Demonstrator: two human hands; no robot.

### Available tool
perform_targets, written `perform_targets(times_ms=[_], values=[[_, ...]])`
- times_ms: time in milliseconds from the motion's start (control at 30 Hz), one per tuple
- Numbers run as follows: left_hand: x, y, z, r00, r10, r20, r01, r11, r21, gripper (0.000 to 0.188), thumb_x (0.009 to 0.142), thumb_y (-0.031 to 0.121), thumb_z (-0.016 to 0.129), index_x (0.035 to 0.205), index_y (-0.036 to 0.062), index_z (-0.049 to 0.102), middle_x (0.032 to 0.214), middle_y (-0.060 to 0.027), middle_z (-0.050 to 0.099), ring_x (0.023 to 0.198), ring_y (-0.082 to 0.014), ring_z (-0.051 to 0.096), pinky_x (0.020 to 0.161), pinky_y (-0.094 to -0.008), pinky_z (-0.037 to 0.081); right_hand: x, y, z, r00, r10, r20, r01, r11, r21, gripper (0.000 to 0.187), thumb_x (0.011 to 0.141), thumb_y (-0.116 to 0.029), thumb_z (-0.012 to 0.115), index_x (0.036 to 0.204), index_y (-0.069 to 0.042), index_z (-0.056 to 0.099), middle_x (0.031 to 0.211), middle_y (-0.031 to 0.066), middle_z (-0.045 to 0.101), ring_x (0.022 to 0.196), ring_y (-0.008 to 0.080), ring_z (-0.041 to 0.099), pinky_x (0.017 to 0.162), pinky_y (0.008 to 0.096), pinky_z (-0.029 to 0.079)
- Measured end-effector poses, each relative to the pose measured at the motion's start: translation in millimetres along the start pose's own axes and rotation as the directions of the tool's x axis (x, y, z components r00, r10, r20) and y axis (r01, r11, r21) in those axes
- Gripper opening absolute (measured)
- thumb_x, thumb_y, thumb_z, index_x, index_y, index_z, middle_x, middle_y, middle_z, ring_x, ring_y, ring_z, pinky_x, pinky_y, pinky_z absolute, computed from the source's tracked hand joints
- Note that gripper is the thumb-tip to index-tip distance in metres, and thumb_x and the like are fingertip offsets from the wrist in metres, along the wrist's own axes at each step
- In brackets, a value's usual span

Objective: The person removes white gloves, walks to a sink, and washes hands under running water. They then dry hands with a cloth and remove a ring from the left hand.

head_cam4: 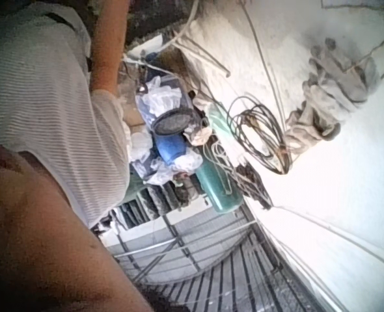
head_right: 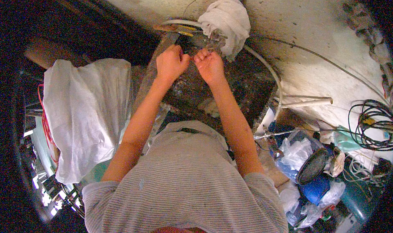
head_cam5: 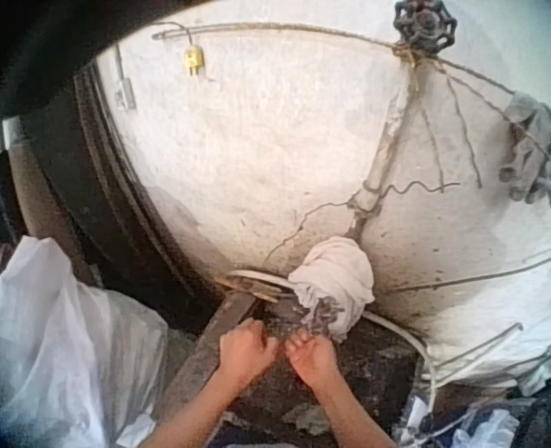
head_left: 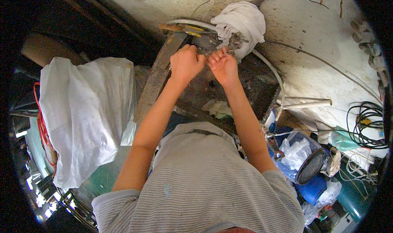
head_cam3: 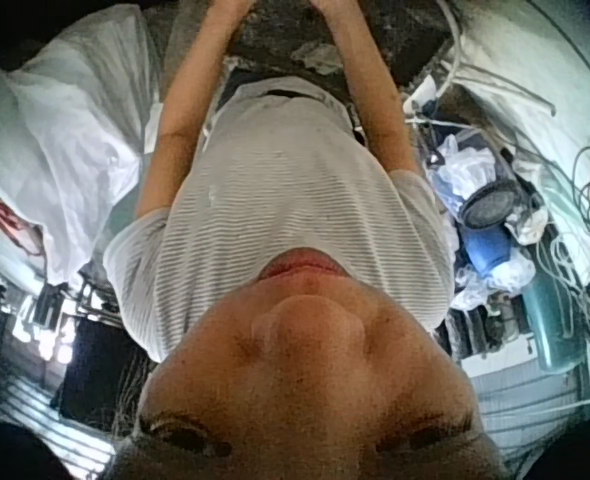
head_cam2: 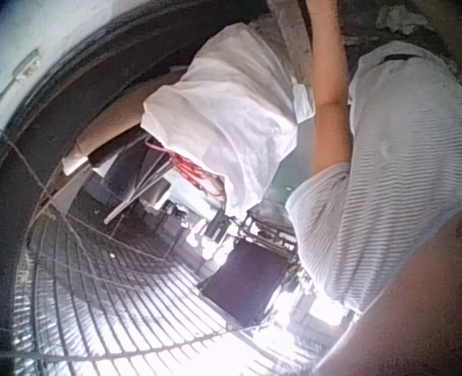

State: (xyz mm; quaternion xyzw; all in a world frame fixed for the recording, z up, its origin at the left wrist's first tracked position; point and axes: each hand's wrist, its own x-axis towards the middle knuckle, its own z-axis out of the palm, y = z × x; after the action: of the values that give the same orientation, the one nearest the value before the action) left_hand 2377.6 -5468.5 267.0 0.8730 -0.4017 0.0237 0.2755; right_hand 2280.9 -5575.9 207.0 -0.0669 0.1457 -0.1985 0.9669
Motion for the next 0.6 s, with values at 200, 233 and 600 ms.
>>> perform_targets(times_ms=[200, 233, 600], values=[[-0.9, -22.0, 8.3, 0.946, -0.185, 0.265, 0.272, 0.9, -0.34, 0.02, 0.081, 0.02, 0.053, 0.075, 0.0038, 0.062, 0.067, -0.0121, 0.06, 0.056, -0.0281, 0.057, 0.053, -0.0366, 0.045, -10.4, -2.7, 20.4, 0.959, 0.169, 0.227, -0.184, 0.982, 0.05, 0.037, 0.097, -0.025, 0.033, 0.062, -0.011, 0.037, 0.058, -0.0002, 0.034, 0.053, 0.0126, 0.033, 0.06, 0.0293, 0.031], [-1.0, -22.7, 8.4, 0.907, -0.193, 0.374, 0.363, 0.81, -0.462, 0.02, 0.083, 0.02, 0.053, 0.076, 0.0038, 0.062, 0.067, -0.0096, 0.061, 0.055, -0.0241, 0.057, 0.052, -0.0342, 0.044, -11.5, -4.2, 20.3, 0.942, 0.189, 0.278, -0.22, 0.972, 0.086, 0.038, 0.097, -0.026, 0.034, 0.062, -0.011, 0.037, 0.057, -0.0005, 0.034, 0.052, 0.0118, 0.031, 0.059, 0.0288, 0.031], [-8.7, -21.0, -2.8, 0.694, 0.082, 0.715, 0.719, -0.032, -0.694, 0.021, 0.089, 0.015, 0.055, 0.099, -0.0022, 0.061, 0.085, -0.0084, 0.065, 0.07, -0.0138, 0.062, 0.063, -0.0241, 0.053, -28.9, -11.1, 36.1, 0.985, 0.129, 0.114, -0.108, 0.979, -0.175, 0.019, 0.09, -0.02, 0.048, 0.077, -0.007, 0.053, 0.07, 0.0022, 0.052, 0.063, 0.0138, 0.049, 0.064, 0.03, 0.042]])
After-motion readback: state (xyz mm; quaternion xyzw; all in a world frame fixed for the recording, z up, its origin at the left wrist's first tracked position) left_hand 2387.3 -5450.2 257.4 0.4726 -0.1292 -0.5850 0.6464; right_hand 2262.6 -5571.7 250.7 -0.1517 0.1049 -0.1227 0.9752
